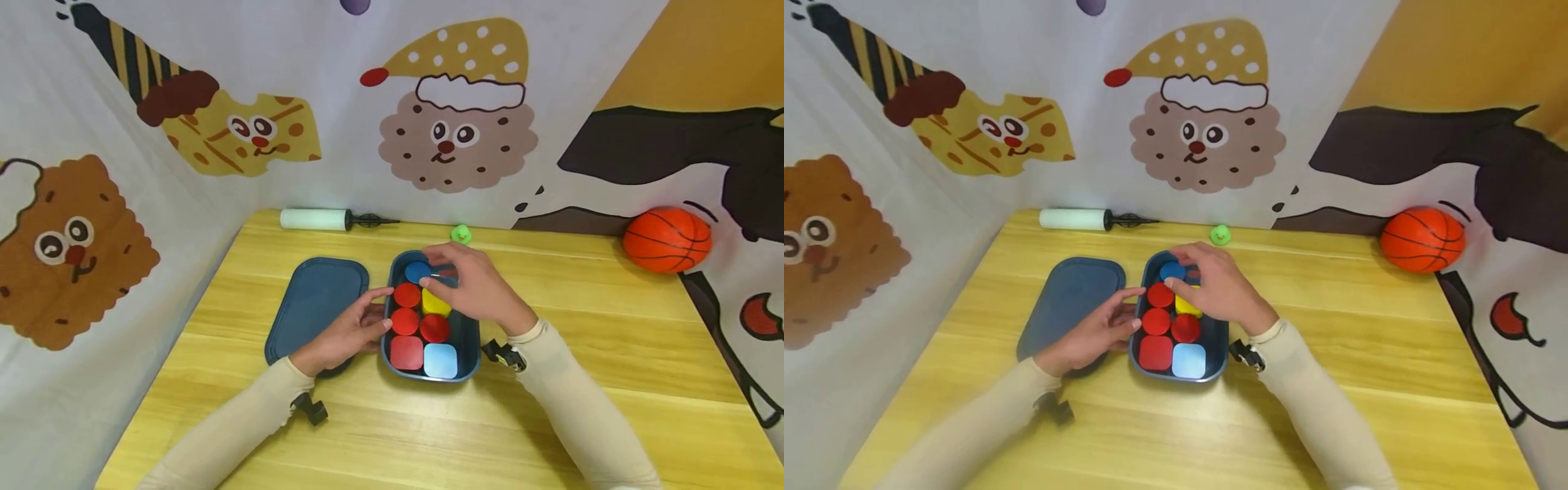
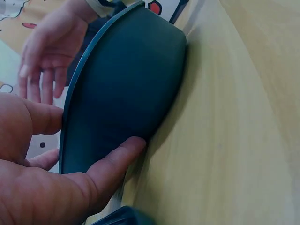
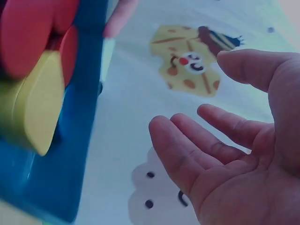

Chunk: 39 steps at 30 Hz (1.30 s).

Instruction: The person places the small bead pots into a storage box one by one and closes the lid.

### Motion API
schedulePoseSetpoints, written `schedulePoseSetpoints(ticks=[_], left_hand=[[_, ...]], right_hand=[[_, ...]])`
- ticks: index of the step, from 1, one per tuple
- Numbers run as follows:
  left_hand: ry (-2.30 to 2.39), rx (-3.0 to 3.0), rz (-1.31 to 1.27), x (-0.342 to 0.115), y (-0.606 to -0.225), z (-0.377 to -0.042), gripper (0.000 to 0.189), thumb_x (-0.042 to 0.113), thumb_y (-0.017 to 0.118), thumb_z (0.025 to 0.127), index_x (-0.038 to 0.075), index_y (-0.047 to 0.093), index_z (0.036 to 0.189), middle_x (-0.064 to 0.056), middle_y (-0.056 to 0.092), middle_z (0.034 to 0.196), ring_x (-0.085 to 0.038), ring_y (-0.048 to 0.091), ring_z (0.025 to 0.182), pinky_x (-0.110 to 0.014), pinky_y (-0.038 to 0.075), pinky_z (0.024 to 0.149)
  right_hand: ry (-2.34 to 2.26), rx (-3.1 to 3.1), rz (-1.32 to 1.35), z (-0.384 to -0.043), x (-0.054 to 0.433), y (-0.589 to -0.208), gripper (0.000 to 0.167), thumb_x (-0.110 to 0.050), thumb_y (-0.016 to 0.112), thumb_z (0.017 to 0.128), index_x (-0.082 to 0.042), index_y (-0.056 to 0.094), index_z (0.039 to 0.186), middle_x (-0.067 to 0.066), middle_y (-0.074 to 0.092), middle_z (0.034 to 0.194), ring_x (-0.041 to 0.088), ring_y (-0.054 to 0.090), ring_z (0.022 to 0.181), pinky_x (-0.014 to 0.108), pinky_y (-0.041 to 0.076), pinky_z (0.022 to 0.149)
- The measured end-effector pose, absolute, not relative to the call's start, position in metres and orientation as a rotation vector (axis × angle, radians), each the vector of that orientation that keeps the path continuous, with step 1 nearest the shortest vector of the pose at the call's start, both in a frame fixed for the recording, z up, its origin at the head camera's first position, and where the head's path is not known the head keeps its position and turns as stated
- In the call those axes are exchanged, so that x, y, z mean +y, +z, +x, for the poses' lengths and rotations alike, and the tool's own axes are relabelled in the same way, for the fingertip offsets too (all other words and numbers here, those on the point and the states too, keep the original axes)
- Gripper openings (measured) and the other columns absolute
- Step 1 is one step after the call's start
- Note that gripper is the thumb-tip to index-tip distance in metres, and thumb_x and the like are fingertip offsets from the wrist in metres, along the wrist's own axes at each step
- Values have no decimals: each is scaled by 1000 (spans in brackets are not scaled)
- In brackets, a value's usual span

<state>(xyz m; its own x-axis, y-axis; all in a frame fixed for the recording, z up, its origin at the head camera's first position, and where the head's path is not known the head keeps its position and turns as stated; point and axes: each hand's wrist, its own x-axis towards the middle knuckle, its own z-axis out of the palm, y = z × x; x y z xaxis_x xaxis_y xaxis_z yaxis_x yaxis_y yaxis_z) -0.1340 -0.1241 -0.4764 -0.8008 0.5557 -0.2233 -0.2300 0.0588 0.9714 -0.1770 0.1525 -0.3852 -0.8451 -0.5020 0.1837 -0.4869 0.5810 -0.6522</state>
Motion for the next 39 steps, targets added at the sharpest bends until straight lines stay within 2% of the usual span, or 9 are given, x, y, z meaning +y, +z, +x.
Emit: schedulePoseSetpoints(ticks=[6, 11, 17, 22, 26, 28, 33, 36, 39], left_hand=[[1757, 1897, 348, -139, -463, -137, 63, 23, 58, 111, 24, 29, 167, -20, 39, 161, -41, 50, 143, -51, 57, 105], [1714, 2054, 354, -165, -446, -136, 57, 28, 58, 111, 13, 37, 162, -25, 39, 162, -46, 49, 143, -48, 55, 108], [1647, 2188, 292, -202, -435, -131, 56, 33, 57, 112, 8, 41, 159, -25, 44, 158, -45, 48, 145, -52, 51, 113], [1599, 2283, 218, -232, -432, -122, 58, 34, 55, 112, 5, 39, 160, -25, 47, 156, -44, 50, 143, -49, 53, 111], [1599, 2318, 152, -255, -437, -116, 60, 34, 56, 112, 3, 38, 160, -27, 48, 155, -44, 51, 141, -36, 56, 106], [1594, 2331, 119, -265, -441, -113, 60, 34, 56, 112, 1, 38, 160, -28, 48, 155, -45, 52, 140, -33, 56, 104], [1557, 2378, 31, -281, -451, -108, 61, 33, 55, 112, -1, 37, 160, -29, 51, 152, -45, 55, 137, -41, 57, 105], [1542, 2396, 3, -288, -457, -105, 60, 32, 55, 112, -1, 37, 160, -30, 51, 151, -45, 56, 135, -44, 57, 104], [1547, 2398, -3, -294, -462, -103, 60, 30, 55, 112, -2, 37, 160, -30, 50, 151, -45, 56, 135, -41, 58, 102]], right_hand=[[-1269, 2703, -859, -163, 134, -380, 54, -26, 76, 99, -9, 59, 147, 9, 66, 141, 25, 69, 122, 46, 59, 103], [-1331, 2666, -849, -158, 112, -383, 52, -26, 76, 99, -9, 59, 146, 9, 68, 137, 29, 69, 122, 47, 58, 104], [-1459, 2501, -747, -149, 76, -393, 52, -24, 75, 100, -11, 58, 147, 5, 66, 137, 27, 66, 125, 44, 58, 104], [-1574, 2361, -618, -137, 47, -406, 55, -27, 74, 101, -13, 55, 151, 6, 63, 141, 30, 64, 130, 44, 57, 107], [-1614, 2307, -543, -127, 27, -417, 59, -30, 72, 102, -14, 52, 154, 6, 60, 143, 27, 62, 133, 42, 56, 108], [-1625, 2287, -510, -122, 19, -423, 59, -30, 71, 103, -13, 51, 156, 6, 58, 148, 26, 60, 134, 41, 56, 108], [-1668, 2234, -431, -111, 3, -441, 66, -29, 70, 103, -7, 44, 159, 13, 48, 159, 31, 55, 139, 47, 53, 111], [-1700, 2253, -425, -102, -5, -453, 70, -28, 70, 103, -5, 39, 161, 20, 45, 158, 36, 51, 140, 50, 51, 113], [-1704, 2341, -409, -93, -13, -462, 73, -28, 70, 102, -5, 36, 162, 19, 41, 157, 35, 48, 142, 52, 47, 116]])
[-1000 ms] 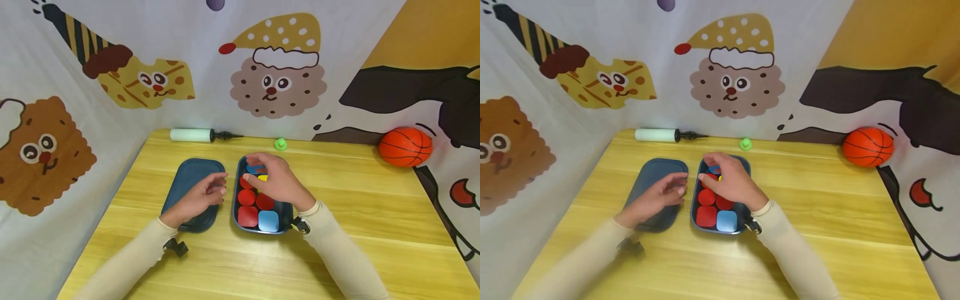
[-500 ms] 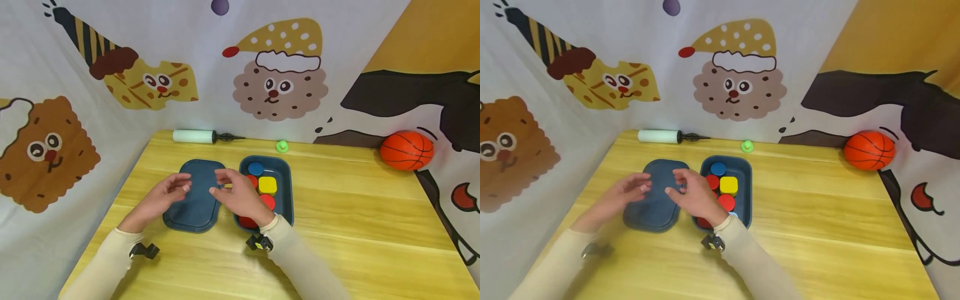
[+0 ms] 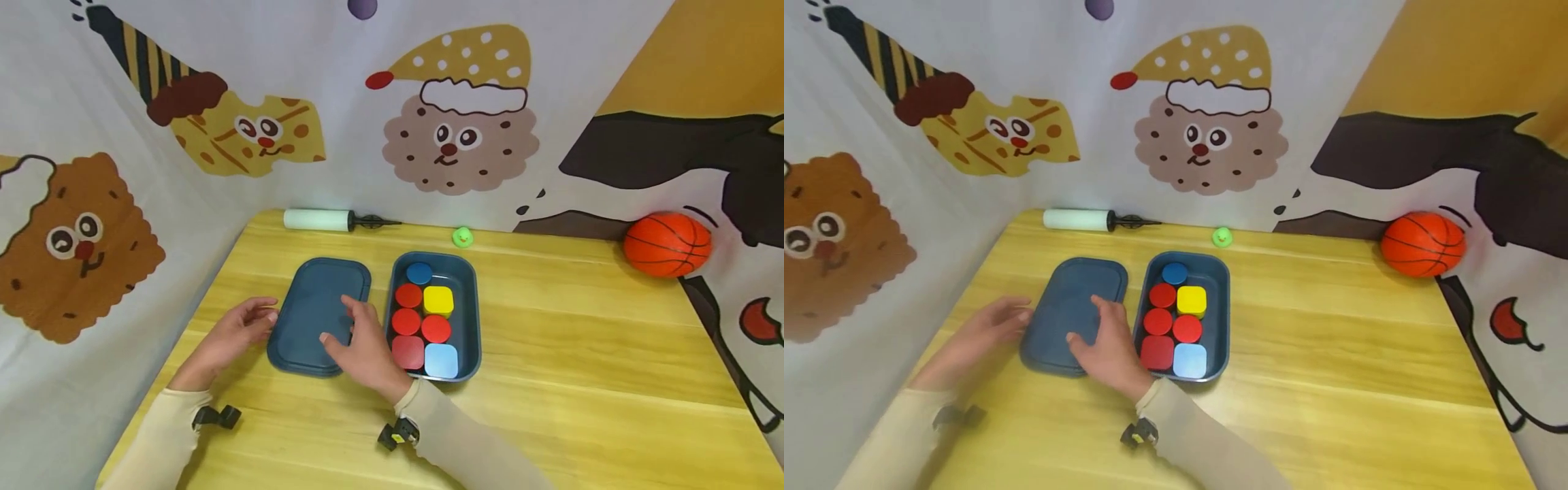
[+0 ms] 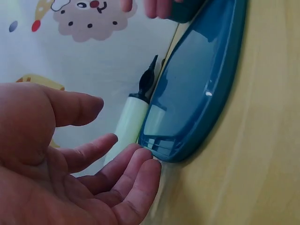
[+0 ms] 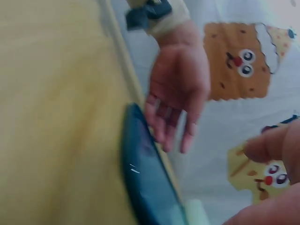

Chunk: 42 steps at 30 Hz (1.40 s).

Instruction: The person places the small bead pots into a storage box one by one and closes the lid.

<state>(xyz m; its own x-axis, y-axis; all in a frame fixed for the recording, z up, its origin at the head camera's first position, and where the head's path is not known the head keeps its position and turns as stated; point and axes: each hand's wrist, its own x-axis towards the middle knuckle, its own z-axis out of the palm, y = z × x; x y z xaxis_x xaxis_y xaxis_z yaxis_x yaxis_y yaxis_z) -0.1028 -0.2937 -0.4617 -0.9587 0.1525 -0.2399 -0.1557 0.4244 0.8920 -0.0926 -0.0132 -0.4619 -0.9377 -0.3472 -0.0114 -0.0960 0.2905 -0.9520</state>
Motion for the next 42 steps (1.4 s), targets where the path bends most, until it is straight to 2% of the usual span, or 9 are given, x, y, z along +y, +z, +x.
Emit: schedulePoseSetpoints(ticks=[5, 9, 14, 18, 22, 25, 30, 37, 42], left_hand=[[1551, 2405, -21, -297, -466, -105, 58, 27, 57, 112, -3, 39, 158, -29, 52, 148, -39, 58, 130, -30, 58, 94], [1540, 2408, -52, -296, -469, -106, 57, 24, 59, 111, -5, 40, 157, -31, 52, 148, -38, 60, 128, -27, 58, 90], [1516, 2425, -59, -304, -477, -108, 57, 21, 59, 110, -5, 40, 158, -32, 50, 153, -38, 57, 134, -21, 57, 91], [1510, 2400, -28, -318, -479, -105, 61, 26, 62, 109, -3, 42, 159, -29, 47, 158, -12, 58, 130, -14, 52, 93], [1600, 2302, 42, -327, -474, -99, 65, 21, 64, 108, -7, 37, 159, -34, 39, 160, 4, 60, 114, -20, 55, 89], [1671, 2235, 56, -332, -471, -96, 66, 15, 64, 107, -9, 32, 160, -25, 44, 155, 2, 65, 108, -25, 59, 86], [1771, 2148, 80, -337, -468, -96, 66, 9, 63, 107, -8, 29, 162, 8, 55, 137, -5, 73, 106, -27, 63, 85], [1791, 2149, 89, -335, -456, -94, 64, 11, 63, 107, -1, 33, 163, 6, 63, 129, -7, 71, 108, -26, 62, 86], [1730, 2192, 45, -324, -445, -92, 67, 17, 64, 108, 2, 32, 164, 6, 60, 130, -5, 68, 111, -25, 60, 89]], right_hand=[[-1683, 2471, -335, -82, -23, -475, 79, -24, 72, 99, -2, 32, 163, 21, 30, 164, 37, 39, 150, 57, 38, 122], [-1704, 2471, -263, -76, -26, -482, 84, -20, 73, 97, 0, 27, 165, 27, 22, 168, 43, 34, 153, 60, 36, 123], [-1747, 2450, -202, -74, -28, -485, 83, -15, 71, 99, 0, 24, 166, 23, 23, 169, 39, 34, 154, 56, 34, 125], [-1761, 2451, -198, -74, -29, -485, 77, -13, 68, 100, 0, 28, 165, 21, 31, 166, 36, 44, 147, 54, 39, 121], [-1805, 2416, -196, -77, -31, -485, 71, -9, 65, 100, -1, 33, 163, 19, 34, 165, 32, 52, 134, 49, 48, 112], [-1873, 2363, -200, -80, -32, -486, 68, -4, 63, 101, 0, 34, 162, 18, 35, 162, 31, 52, 131, 45, 52, 108], [-1982, 2263, -178, -86, -31, -485, 68, 0, 62, 100, 0, 34, 162, 17, 41, 153, 29, 56, 125, 38, 55, 105], [-2173, 1994, -155, -93, -20, -465, 68, 2, 63, 99, -1, 36, 161, 19, 53, 143, 30, 61, 126, 30, 57, 100], [-2225, 1858, -89, -102, -5, -448, 69, 0, 63, 101, 2, 32, 163, 21, 53, 136, 23, 61, 115, 19, 55, 91]])
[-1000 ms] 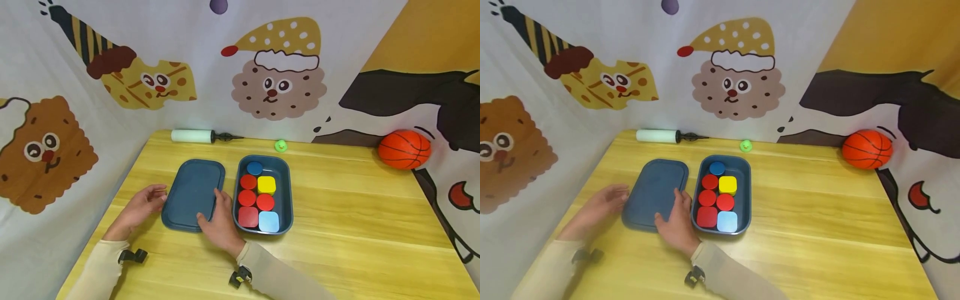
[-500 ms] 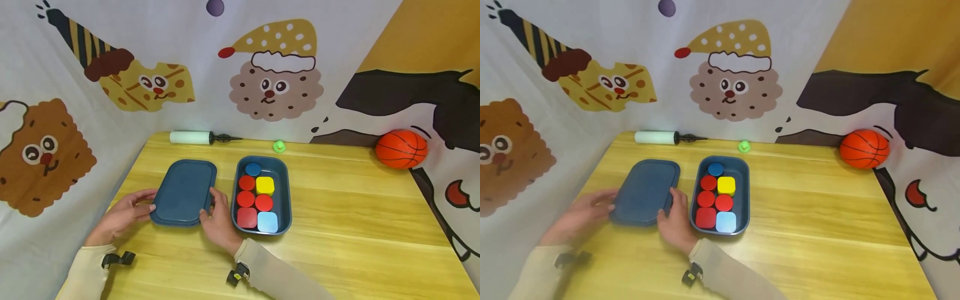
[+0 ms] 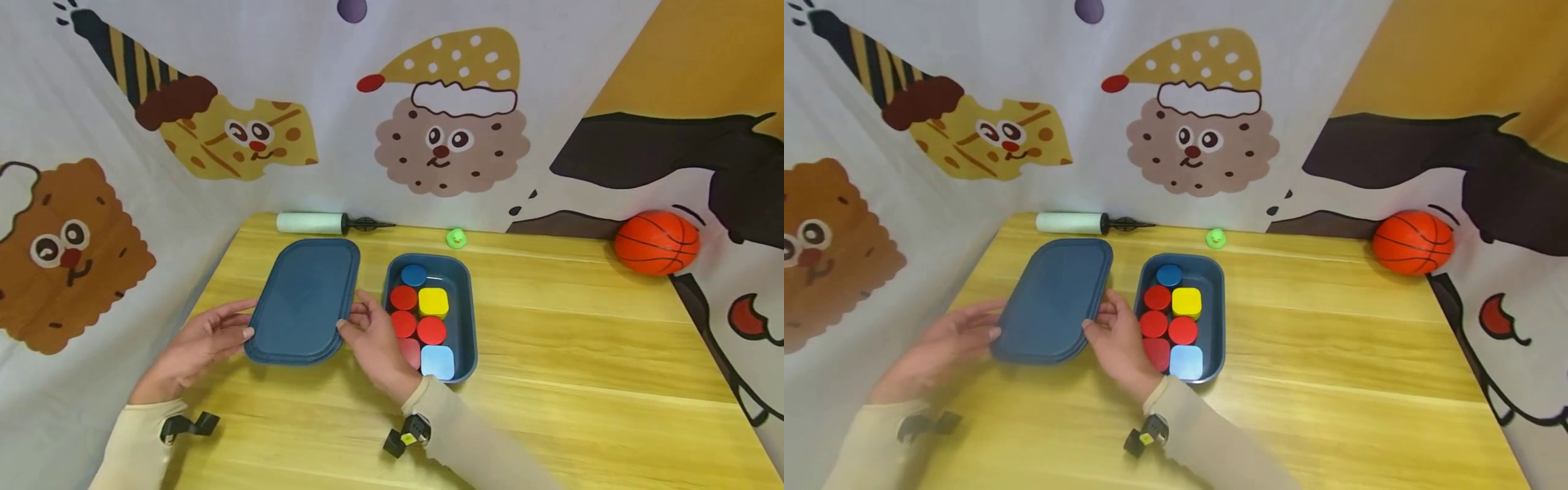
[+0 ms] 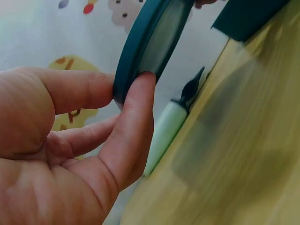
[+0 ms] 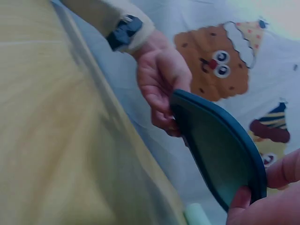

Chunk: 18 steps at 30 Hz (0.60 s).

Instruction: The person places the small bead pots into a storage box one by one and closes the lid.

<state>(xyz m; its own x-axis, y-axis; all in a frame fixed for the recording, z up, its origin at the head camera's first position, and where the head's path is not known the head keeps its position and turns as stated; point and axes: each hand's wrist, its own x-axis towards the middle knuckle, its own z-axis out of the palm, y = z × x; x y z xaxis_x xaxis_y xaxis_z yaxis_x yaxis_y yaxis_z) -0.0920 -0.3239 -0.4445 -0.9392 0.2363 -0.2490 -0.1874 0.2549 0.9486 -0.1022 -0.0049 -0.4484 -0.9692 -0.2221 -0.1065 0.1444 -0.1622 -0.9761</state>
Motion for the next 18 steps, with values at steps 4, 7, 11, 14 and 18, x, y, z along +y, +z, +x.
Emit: schedulePoseSetpoints(ticks=[4, 7, 11, 14, 18], left_hand=[[1777, 2146, 73, -310, -437, -94, 64, 17, 65, 107, 6, 35, 163, 3, 62, 130, -8, 69, 111, -27, 60, 90], [1845, 2076, 146, -298, -434, -96, 60, 10, 63, 107, 7, 38, 162, 0, 66, 129, -12, 72, 109, -29, 62, 88], [1876, 2001, 220, -282, -433, -100, 61, 6, 64, 106, 8, 37, 162, -1, 69, 127, -15, 73, 109, -32, 63, 89], [1861, 1980, 217, -270, -433, -105, 63, 8, 67, 105, 12, 38, 161, 0, 69, 123, -14, 73, 105, -32, 63, 88], [1854, 1948, 213, -251, -433, -114, 64, 8, 69, 103, 14, 39, 160, -1, 68, 121, -14, 73, 99, -33, 64, 85]], right_hand=[[-2260, 1815, -54, -111, 11, -439, 67, 0, 61, 102, 3, 31, 162, 24, 53, 137, 17, 59, 107, 18, 54, 89], [-2293, 1801, -30, -118, 24, -434, 64, 1, 61, 102, 3, 35, 160, 25, 54, 137, 14, 60, 103, 19, 54, 88], [-2298, 1822, 13, -129, 43, -428, 60, -2, 61, 103, 2, 39, 159, 22, 57, 133, 14, 62, 97, 22, 55, 83], [-2300, 1837, 26, -136, 60, -424, 57, -2, 58, 104, 1, 40, 158, 20, 58, 130, 15, 64, 96, 25, 59, 83], [-2316, 1853, 21, -146, 84, -417, 51, -2, 55, 106, 3, 43, 155, 19, 58, 128, 16, 66, 96, 27, 61, 83]])
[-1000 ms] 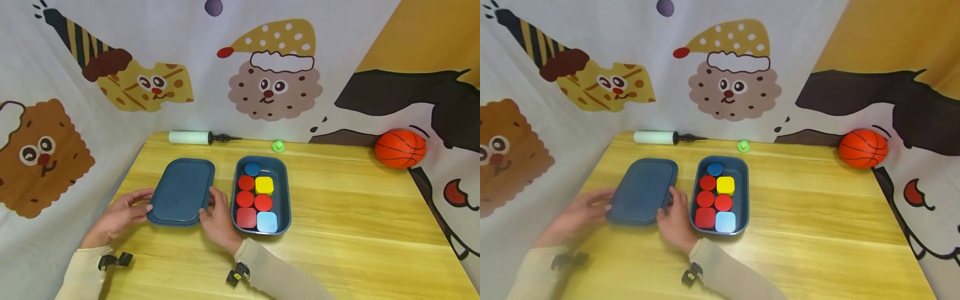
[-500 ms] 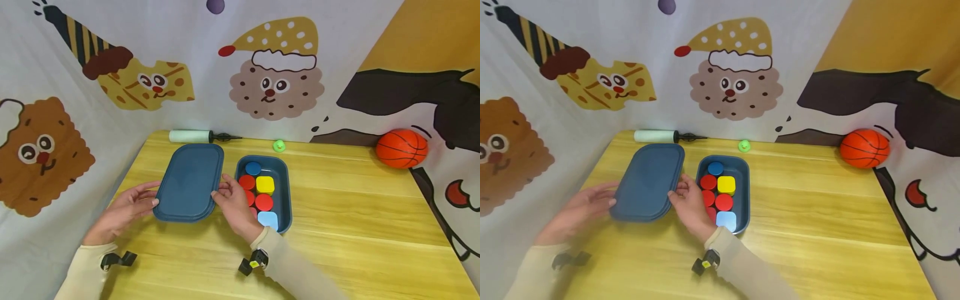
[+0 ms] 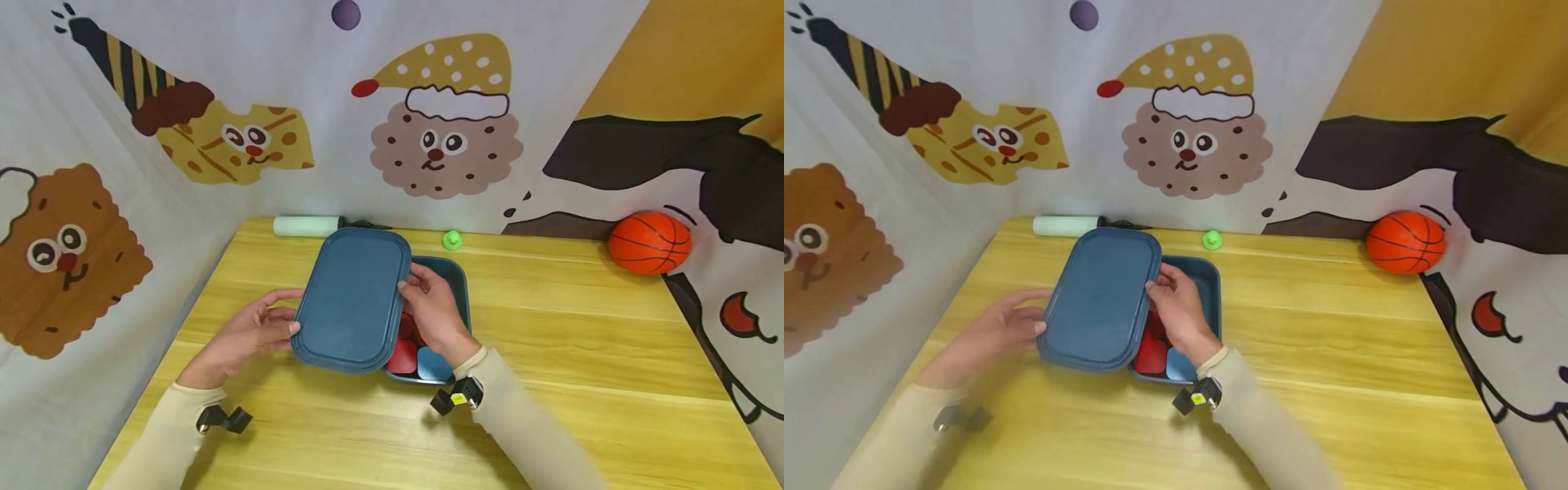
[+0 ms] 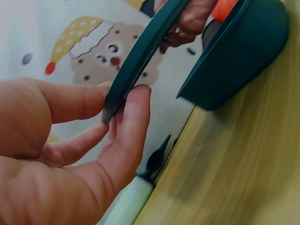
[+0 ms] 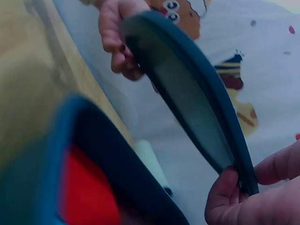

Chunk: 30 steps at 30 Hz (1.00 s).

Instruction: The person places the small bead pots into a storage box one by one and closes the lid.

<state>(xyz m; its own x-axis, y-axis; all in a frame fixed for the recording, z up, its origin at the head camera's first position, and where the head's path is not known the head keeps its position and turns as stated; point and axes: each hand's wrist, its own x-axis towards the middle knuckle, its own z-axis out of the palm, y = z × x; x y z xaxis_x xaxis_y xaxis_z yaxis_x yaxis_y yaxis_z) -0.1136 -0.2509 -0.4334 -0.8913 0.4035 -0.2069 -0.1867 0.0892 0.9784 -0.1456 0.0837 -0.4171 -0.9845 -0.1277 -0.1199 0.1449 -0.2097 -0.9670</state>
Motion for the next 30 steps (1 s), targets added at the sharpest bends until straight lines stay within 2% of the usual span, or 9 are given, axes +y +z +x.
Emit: schedulePoseSetpoints(ticks=[6, 11, 17, 21, 26, 30], left_hand=[[1905, 1875, 212, -219, -433, -127, 61, 5, 66, 104, 5, 38, 158, -4, 67, 124, -17, 74, 103, -35, 64, 89], [1970, 1827, 196, -193, -430, -143, 50, 2, 65, 104, -5, 49, 150, -4, 68, 123, -17, 73, 105, -36, 63, 91], [2058, 1827, 183, -169, -417, -158, 34, 4, 65, 105, -2, 63, 138, -2, 71, 116, -15, 72, 101, -35, 63, 91], [2095, 1847, 180, -159, -410, -169, 35, 5, 65, 105, -2, 63, 139, 3, 71, 114, -12, 71, 100, -32, 61, 91], [2063, 1940, 176, -150, -406, -181, 42, 8, 66, 105, -4, 59, 144, 8, 72, 116, -9, 70, 105, -27, 58, 96], [2110, 1964, 226, -145, -407, -189, 37, 5, 66, 104, -3, 63, 140, 9, 73, 113, -10, 70, 101, -26, 58, 94]], right_hand=[[-2220, 2078, -18, -161, 121, -409, 42, -11, 58, 108, 0, 55, 148, 11, 61, 118, 17, 64, 94, 28, 60, 77], [-2180, 2225, -16, -168, 149, -396, 40, -19, 65, 107, -1, 62, 142, 2, 64, 108, 14, 64, 92, 25, 59, 74], [-2218, 2347, -145, -168, 171, -373, 37, -22, 66, 107, 1, 67, 135, -2, 62, 93, 14, 55, 77, 21, 53, 67], [-2315, 2373, -212, -164, 178, -362, 29, -17, 66, 106, 1, 69, 130, -2, 61, 87, 13, 52, 68, 22, 49, 62], [-2431, 2376, -317, -158, 180, -358, 24, -12, 67, 105, 2, 72, 124, -1, 67, 87, 12, 58, 60, 21, 54, 61], [-2431, 2388, -458, -151, 185, -361, 20, -12, 65, 107, 1, 74, 117, -1, 75, 85, 12, 72, 67, 24, 63, 72]])
